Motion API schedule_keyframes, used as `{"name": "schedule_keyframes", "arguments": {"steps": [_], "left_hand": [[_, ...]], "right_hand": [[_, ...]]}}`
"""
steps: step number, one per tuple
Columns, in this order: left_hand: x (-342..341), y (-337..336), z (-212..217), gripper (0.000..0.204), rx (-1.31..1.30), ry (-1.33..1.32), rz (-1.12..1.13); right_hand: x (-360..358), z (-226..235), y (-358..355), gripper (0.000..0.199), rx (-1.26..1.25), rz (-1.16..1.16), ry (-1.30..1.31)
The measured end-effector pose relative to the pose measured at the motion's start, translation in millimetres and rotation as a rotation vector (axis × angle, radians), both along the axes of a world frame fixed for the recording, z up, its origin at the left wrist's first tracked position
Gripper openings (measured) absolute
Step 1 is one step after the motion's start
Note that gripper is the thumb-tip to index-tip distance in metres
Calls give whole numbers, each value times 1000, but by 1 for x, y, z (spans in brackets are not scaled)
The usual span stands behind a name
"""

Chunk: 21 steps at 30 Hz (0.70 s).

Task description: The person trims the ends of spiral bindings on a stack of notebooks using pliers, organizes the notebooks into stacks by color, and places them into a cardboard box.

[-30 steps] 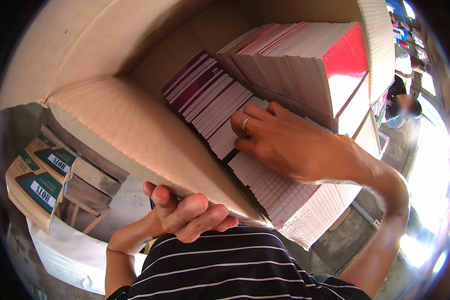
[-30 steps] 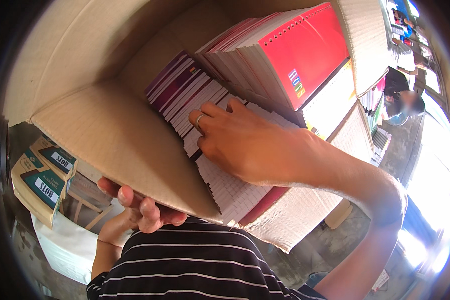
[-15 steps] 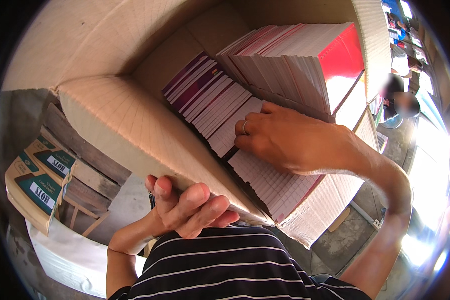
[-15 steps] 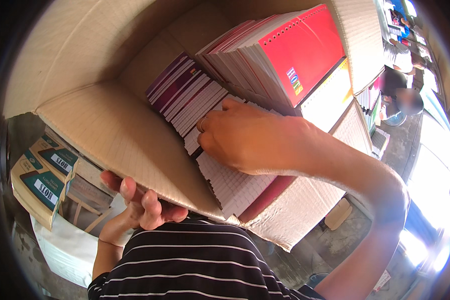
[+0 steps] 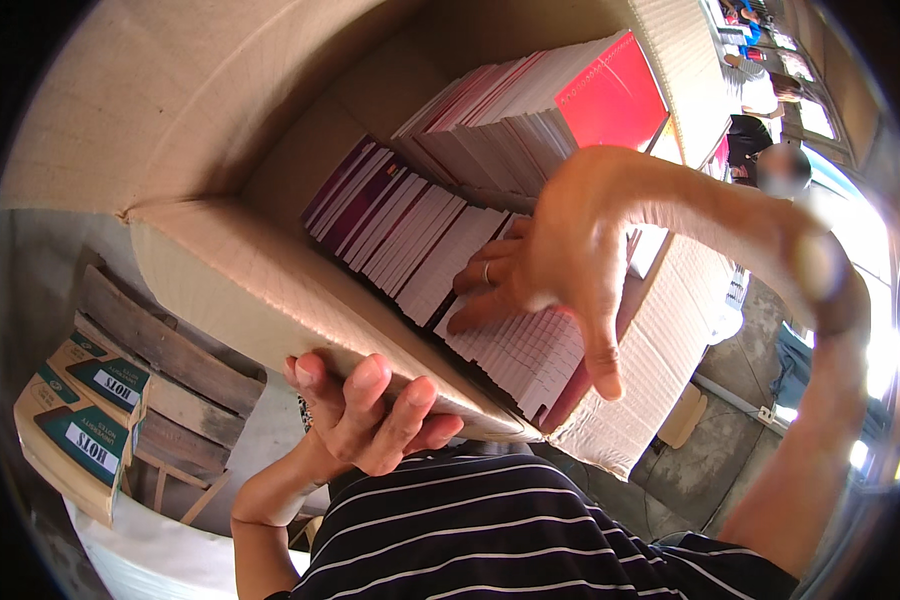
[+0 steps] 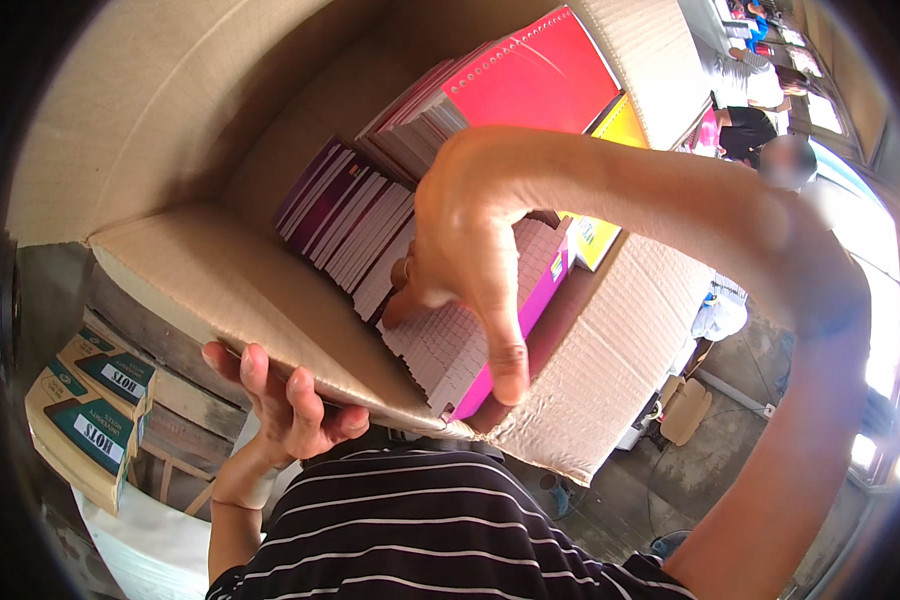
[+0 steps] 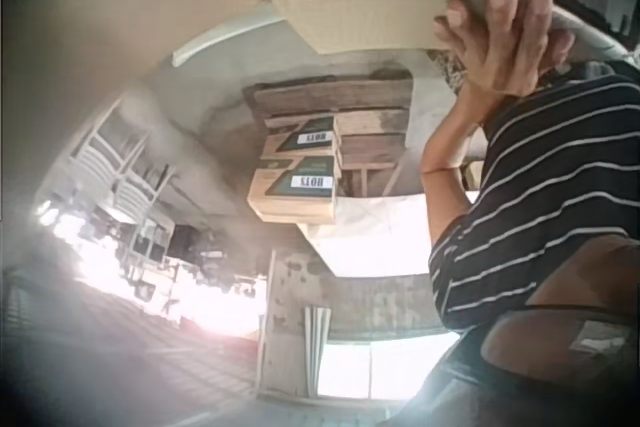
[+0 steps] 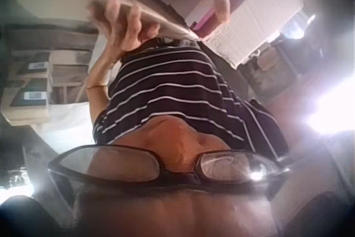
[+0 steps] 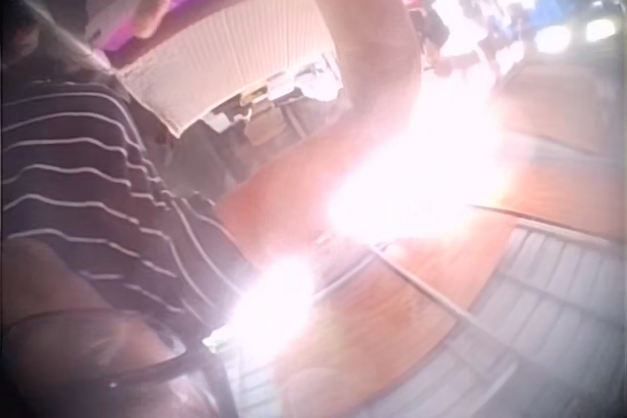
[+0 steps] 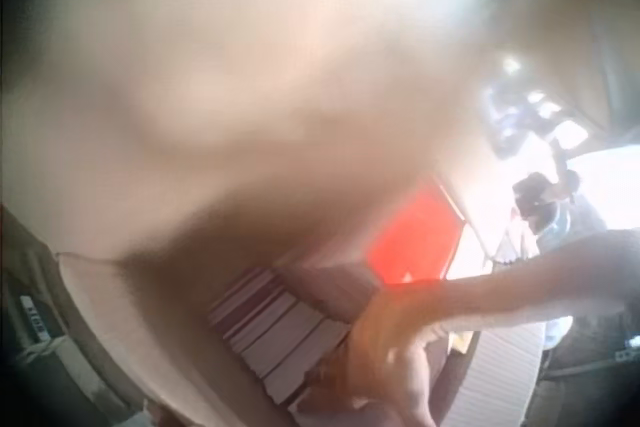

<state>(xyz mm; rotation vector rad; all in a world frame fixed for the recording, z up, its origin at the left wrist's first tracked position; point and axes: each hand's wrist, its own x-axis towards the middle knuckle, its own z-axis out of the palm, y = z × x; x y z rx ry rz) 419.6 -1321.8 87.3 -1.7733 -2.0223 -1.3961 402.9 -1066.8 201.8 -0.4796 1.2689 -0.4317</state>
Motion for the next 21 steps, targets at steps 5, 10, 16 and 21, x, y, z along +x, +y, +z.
{"name": "schedule_keyframes", "arguments": {"steps": [5, 10, 16, 21], "left_hand": [[2, -7, -5, 51, -21, 84, -60], [6, -7, -9, 51, -7, 91, -72], [9, -2, -14, 51, 40, 64, -41], [10, 6, -13, 53, 89, -2, 4]], "right_hand": [[15, 4, -6, 121, -32, -37, 143], [19, 5, -11, 123, -58, -64, 224], [19, 1, -9, 125, -92, -31, 247], [16, 3, -2, 128, -85, -121, 107]]}}
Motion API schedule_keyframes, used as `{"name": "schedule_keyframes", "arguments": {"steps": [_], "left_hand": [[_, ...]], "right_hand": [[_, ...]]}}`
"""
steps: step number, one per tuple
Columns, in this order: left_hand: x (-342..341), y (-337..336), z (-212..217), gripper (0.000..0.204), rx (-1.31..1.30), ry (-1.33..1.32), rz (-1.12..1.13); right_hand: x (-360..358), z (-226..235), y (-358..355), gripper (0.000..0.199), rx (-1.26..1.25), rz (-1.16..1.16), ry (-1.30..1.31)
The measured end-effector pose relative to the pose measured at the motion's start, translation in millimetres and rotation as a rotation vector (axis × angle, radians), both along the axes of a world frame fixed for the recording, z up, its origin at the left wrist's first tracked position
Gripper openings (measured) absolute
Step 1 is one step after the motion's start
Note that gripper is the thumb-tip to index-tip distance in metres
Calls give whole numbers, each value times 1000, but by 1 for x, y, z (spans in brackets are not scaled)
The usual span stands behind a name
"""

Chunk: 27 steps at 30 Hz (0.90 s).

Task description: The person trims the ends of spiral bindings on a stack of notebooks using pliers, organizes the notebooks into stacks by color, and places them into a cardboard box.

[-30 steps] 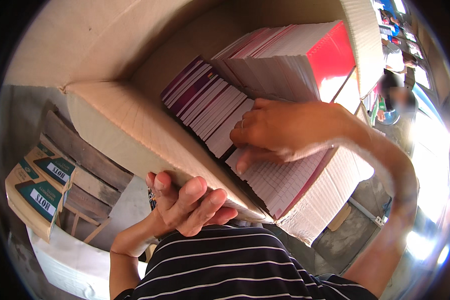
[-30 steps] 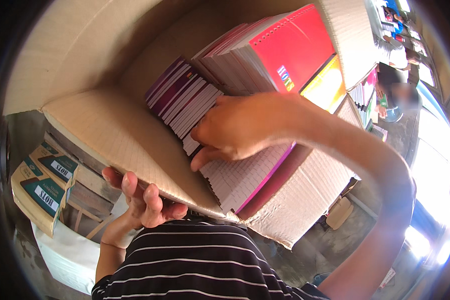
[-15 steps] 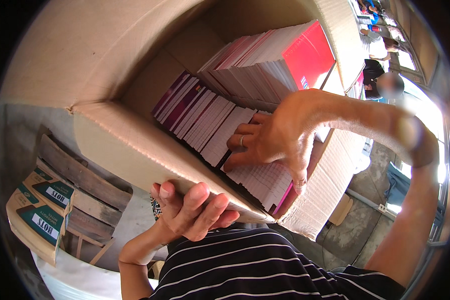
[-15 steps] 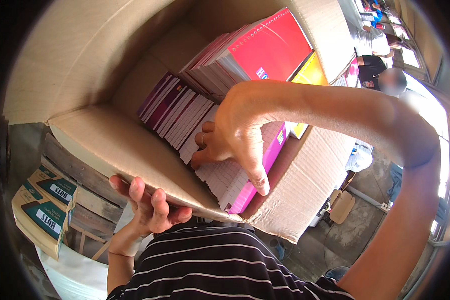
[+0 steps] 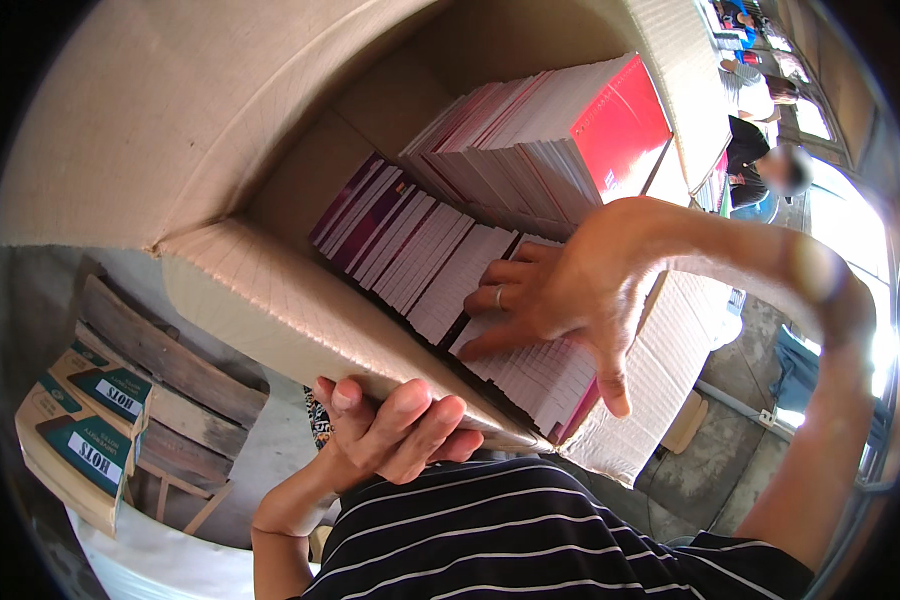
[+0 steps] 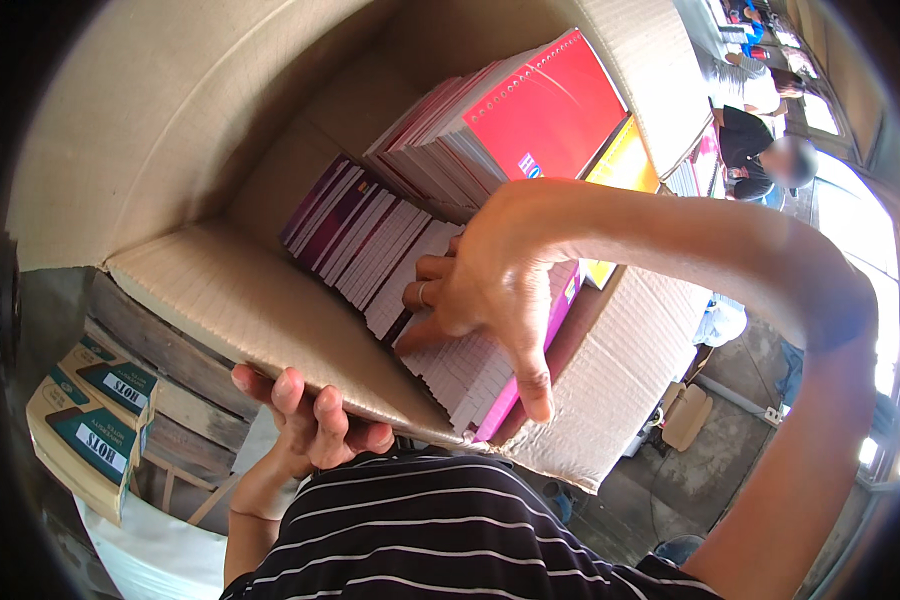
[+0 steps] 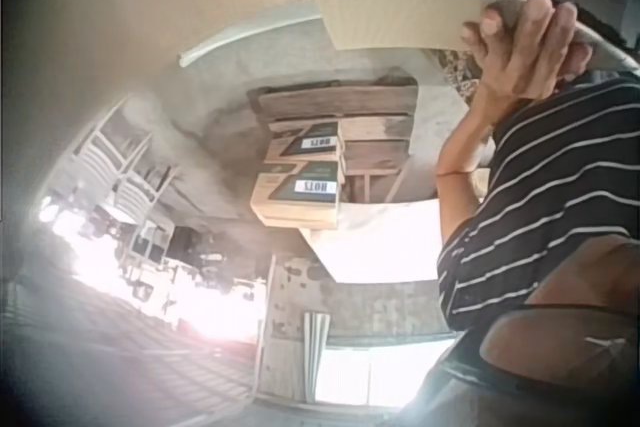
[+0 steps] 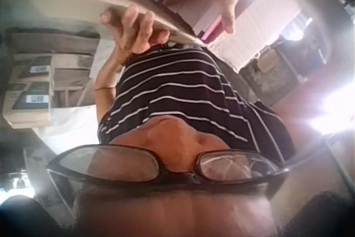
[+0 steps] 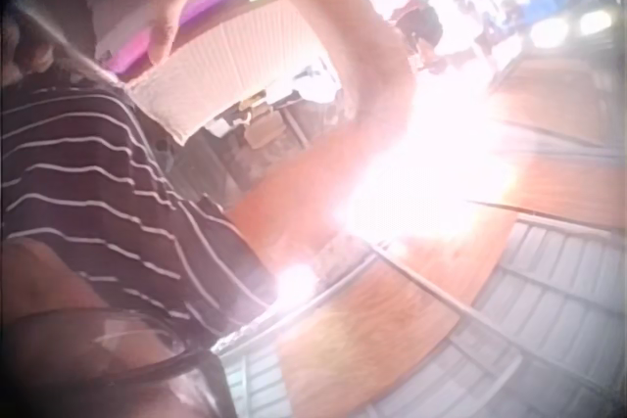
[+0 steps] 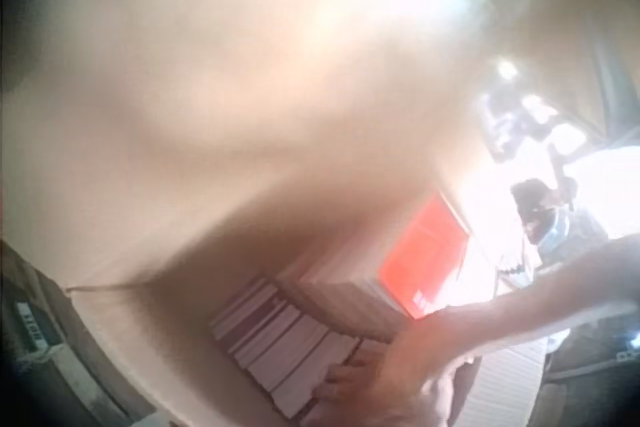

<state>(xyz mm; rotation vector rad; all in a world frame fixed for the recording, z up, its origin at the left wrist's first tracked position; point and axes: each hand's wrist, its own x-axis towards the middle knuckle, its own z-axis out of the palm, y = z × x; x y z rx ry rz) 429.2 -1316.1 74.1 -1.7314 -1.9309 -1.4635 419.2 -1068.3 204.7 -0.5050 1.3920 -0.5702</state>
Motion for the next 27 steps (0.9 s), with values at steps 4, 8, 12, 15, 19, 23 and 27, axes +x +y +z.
{"name": "schedule_keyframes", "arguments": {"steps": [4, 8, 12, 15, 19, 23, 27], "left_hand": [[-1, -6, 0, 53, -36, 4, 7], [-4, -3, 9, 53, -49, -11, 14], [-6, 3, 13, 55, -30, -25, 26], [-5, 2, 14, 58, -40, -28, 20], [-5, -3, 13, 60, -80, 3, 6], [-6, -5, 12, 60, -104, 24, -8], [-1, -20, 2, 60, -146, 65, -65]], "right_hand": [[20, 8, 1, 119, 0, -51, 174], [45, 24, -7, 96, 58, -140, 393], [61, 36, -10, 81, 95, -319, 547], [69, 45, -17, 76, 162, -350, 605], [75, 49, -19, 70, 174, -364, 687], [86, 43, -22, 62, 204, -272, 788], [93, 47, -25, 56, 243, -267, 831]]}}
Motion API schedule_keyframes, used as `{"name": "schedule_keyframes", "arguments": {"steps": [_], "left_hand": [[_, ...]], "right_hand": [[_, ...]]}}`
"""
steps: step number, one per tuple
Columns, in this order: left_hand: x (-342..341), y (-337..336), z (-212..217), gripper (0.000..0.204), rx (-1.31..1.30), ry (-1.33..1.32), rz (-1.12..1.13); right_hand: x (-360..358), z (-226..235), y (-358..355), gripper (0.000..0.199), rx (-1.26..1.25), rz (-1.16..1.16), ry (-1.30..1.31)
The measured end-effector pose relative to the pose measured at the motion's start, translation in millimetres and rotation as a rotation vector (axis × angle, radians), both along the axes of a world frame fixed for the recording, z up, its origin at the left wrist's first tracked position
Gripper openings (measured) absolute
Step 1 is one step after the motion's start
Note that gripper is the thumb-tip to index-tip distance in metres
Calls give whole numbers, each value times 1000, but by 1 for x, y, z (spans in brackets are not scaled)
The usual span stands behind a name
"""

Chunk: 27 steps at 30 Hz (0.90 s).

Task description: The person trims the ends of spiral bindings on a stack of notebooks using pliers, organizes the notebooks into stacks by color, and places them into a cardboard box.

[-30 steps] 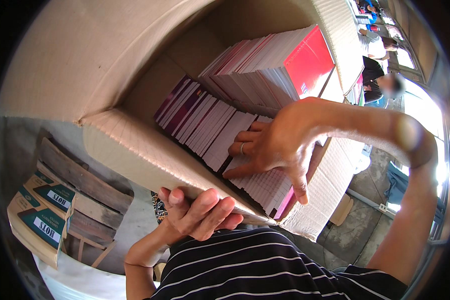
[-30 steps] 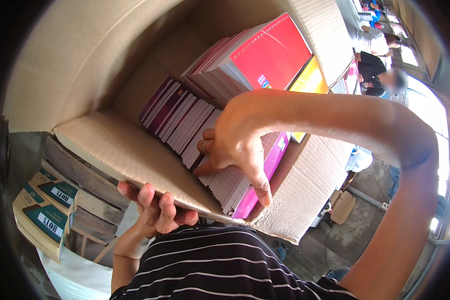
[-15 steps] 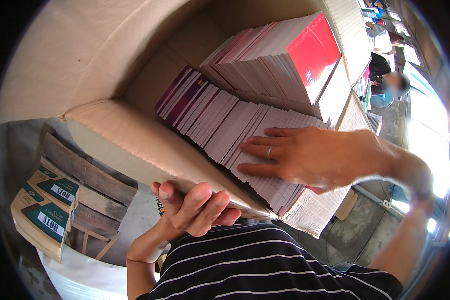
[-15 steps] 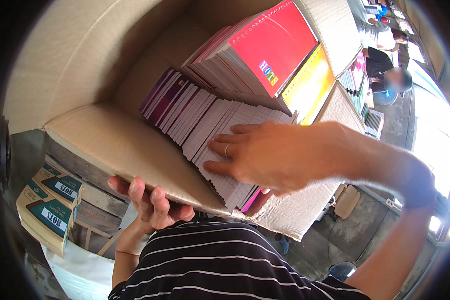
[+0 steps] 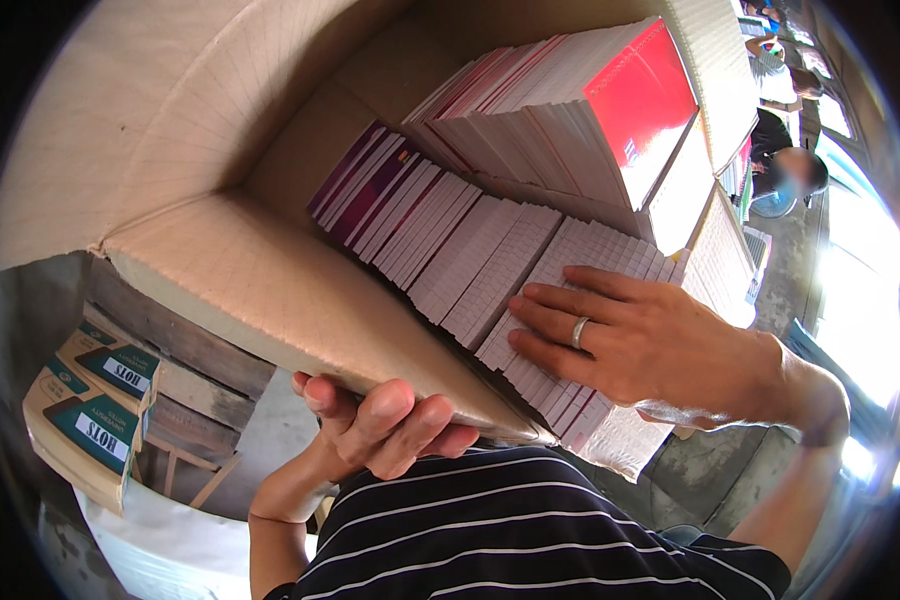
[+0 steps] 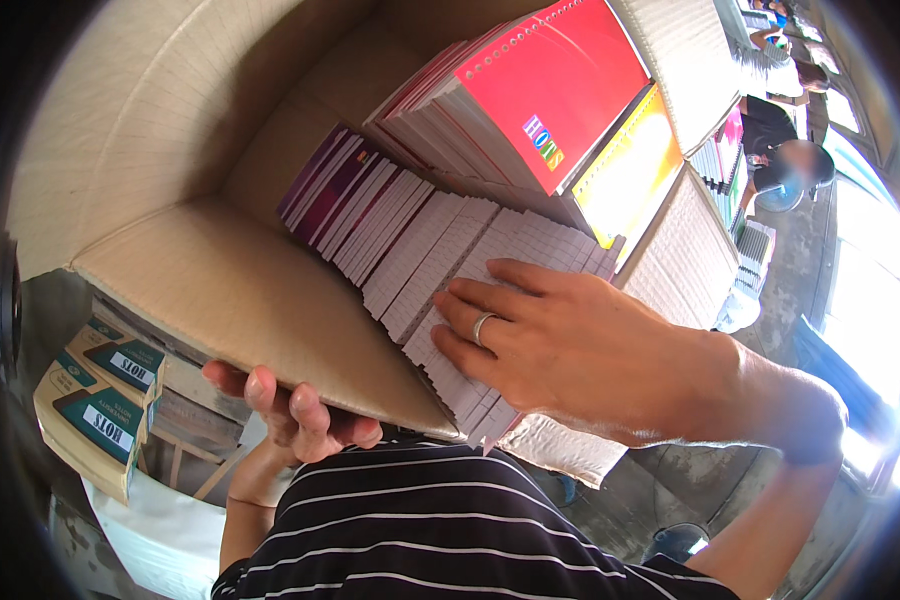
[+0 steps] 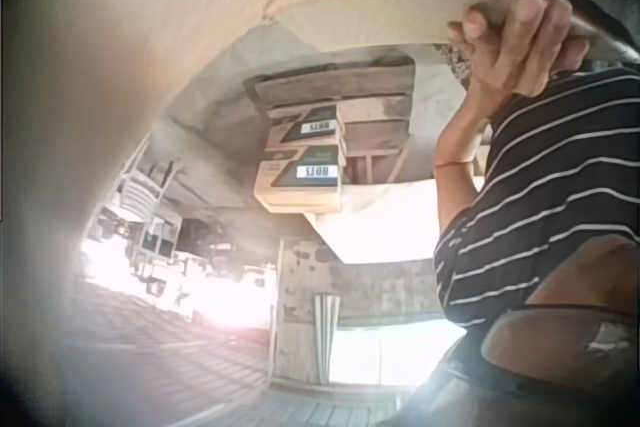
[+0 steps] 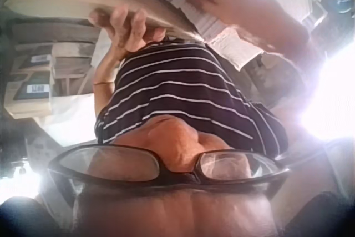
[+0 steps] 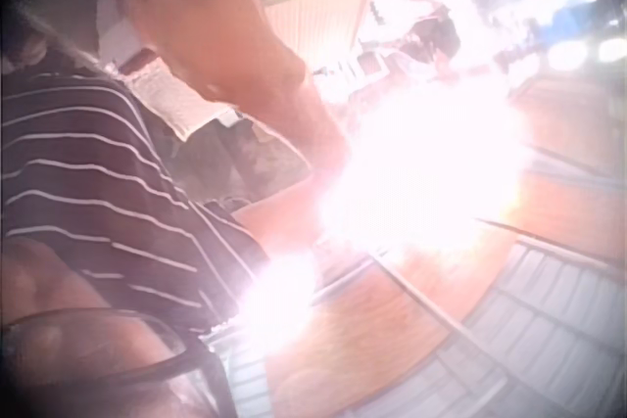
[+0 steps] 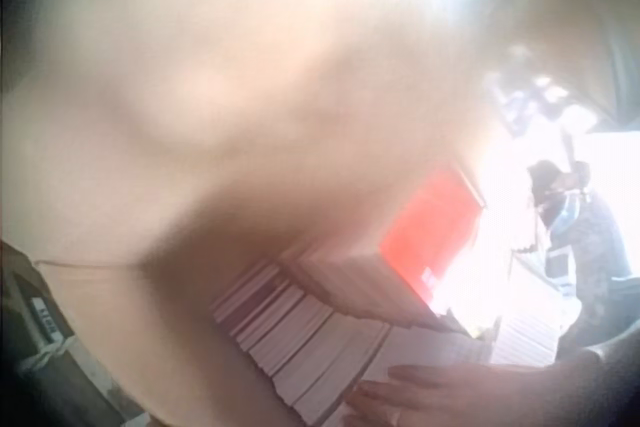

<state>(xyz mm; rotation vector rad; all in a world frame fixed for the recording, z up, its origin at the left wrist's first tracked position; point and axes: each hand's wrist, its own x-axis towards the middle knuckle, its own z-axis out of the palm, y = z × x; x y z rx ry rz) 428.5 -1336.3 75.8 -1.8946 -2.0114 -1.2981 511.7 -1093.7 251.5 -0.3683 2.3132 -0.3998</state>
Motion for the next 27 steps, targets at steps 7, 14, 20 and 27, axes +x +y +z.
{"name": "schedule_keyframes", "arguments": {"steps": [7, 14, 20, 27], "left_hand": [[4, -4, 5, 61, -43, -56, 8], [5, 0, 6, 60, -46, -54, 15], [-1, 15, 10, 57, 50, -63, 91], [2, 12, 10, 52, 37, -81, 86]], "right_hand": [[-3, 5, -3, 48, 12, -32, -39], [2, 5, -6, 50, 54, -29, 17], [-20, 2, 4, 59, 5, -8, -131], [-26, 6, 6, 63, -47, -41, -200]]}}
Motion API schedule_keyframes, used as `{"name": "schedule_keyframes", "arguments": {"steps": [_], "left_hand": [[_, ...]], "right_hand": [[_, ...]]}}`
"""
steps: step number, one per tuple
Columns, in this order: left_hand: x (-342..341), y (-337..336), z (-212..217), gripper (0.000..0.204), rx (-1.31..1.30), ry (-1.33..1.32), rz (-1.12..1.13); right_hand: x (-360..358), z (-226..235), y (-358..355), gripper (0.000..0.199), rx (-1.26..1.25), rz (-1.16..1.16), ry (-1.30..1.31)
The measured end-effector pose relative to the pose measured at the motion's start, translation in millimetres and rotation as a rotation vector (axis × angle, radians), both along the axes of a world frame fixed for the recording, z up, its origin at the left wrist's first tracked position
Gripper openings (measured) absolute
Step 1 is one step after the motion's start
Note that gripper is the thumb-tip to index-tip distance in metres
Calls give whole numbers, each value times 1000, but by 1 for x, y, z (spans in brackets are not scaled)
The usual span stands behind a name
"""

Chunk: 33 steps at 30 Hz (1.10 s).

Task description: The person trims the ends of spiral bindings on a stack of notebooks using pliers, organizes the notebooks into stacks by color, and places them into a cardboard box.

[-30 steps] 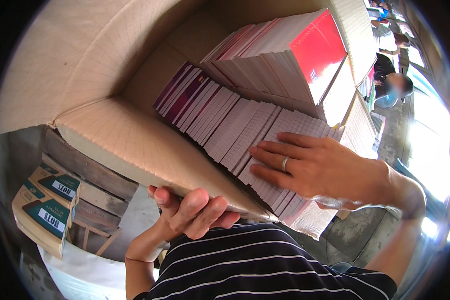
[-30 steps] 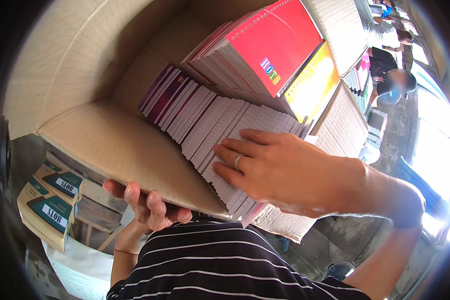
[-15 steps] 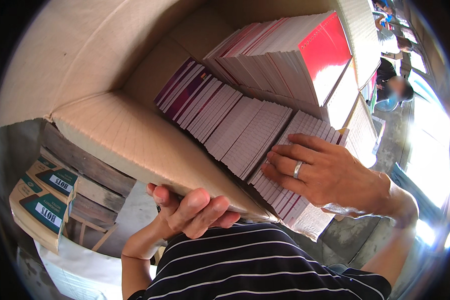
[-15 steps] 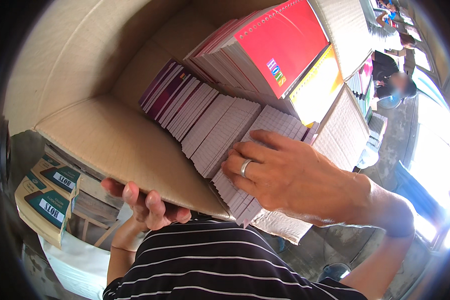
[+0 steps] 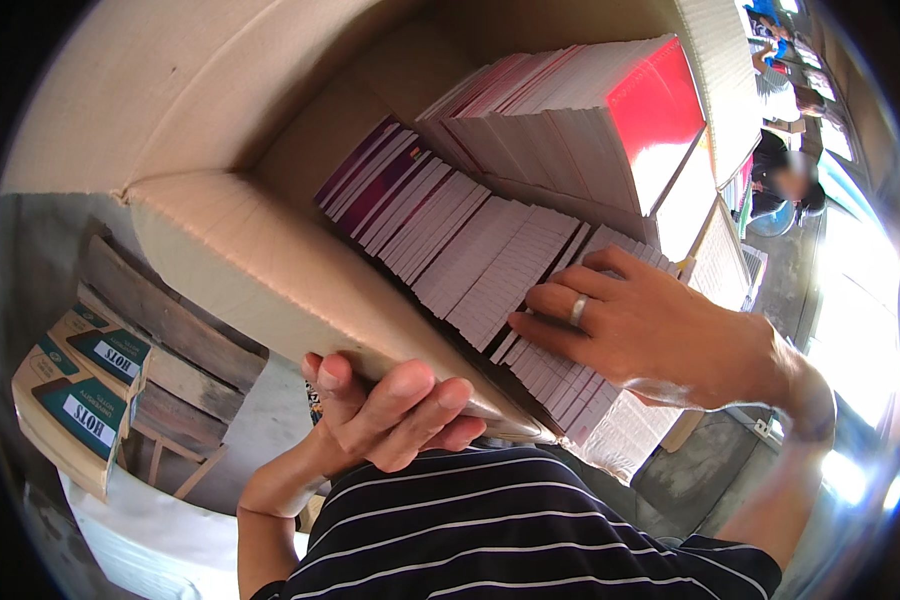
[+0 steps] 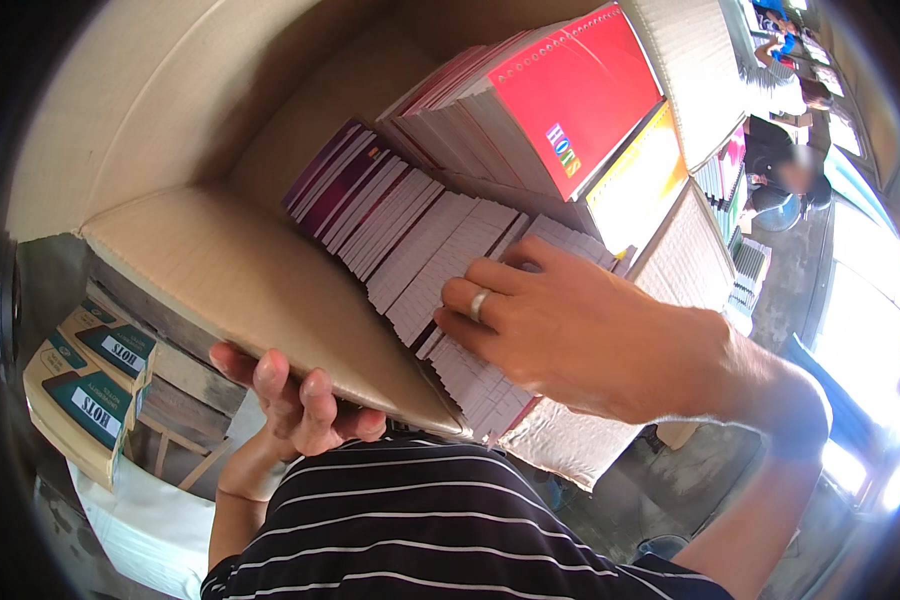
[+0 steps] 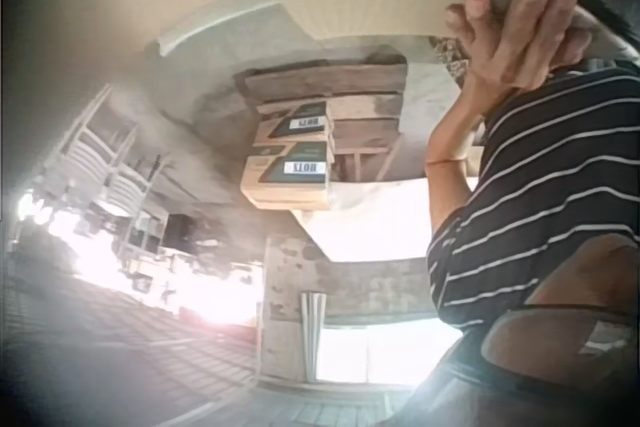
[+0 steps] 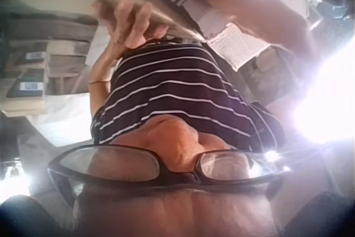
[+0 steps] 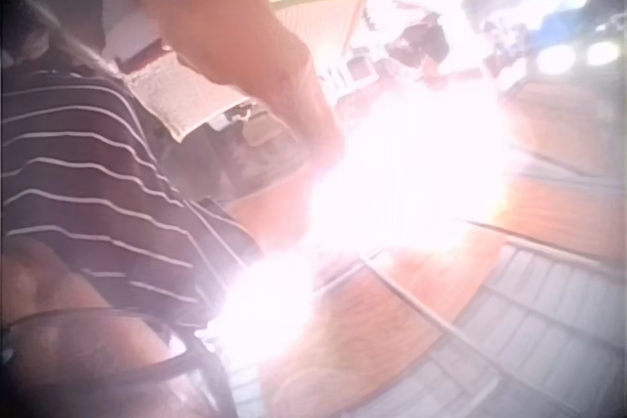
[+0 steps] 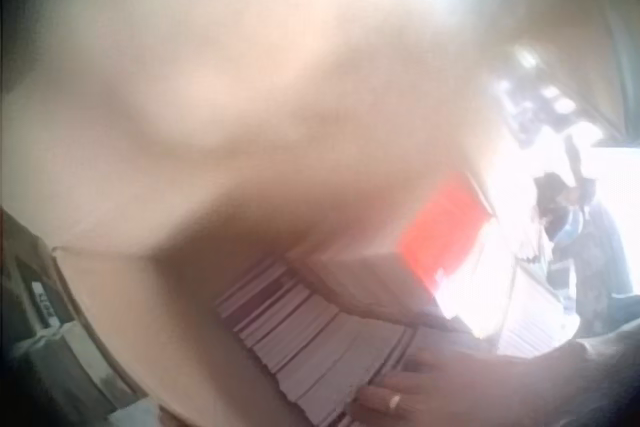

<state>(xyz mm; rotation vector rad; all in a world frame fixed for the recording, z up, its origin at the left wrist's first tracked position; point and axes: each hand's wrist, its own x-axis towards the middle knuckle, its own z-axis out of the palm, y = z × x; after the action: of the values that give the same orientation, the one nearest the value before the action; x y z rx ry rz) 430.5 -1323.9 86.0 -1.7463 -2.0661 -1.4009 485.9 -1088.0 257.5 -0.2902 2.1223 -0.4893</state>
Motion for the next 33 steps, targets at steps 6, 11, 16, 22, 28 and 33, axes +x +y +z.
{"name": "schedule_keyframes", "arguments": {"steps": [6, 11, 16, 22, 28, 33], "left_hand": [[4, -7, -4, 52, -28, 16, -28], [-2, -3, -6, 53, 6, 66, -12], [-9, 9, 3, 56, 42, 28, 16], [-14, 11, 4, 58, 30, 47, -5], [-19, 10, 7, 62, -32, 21, -10], [-18, 12, 13, 62, -62, -5, -23]], "right_hand": [[3, 1, -4, 61, 28, -42, -27], [-5, 3, -1, 43, -4, 12, 35], [-6, -3, 3, 29, -65, 25, 75], [-8, -6, -3, 25, -3, 104, 56], [-6, -5, -2, 42, 4, 96, 190], [-16, 16, 8, 43, -52, 61, 78]]}}
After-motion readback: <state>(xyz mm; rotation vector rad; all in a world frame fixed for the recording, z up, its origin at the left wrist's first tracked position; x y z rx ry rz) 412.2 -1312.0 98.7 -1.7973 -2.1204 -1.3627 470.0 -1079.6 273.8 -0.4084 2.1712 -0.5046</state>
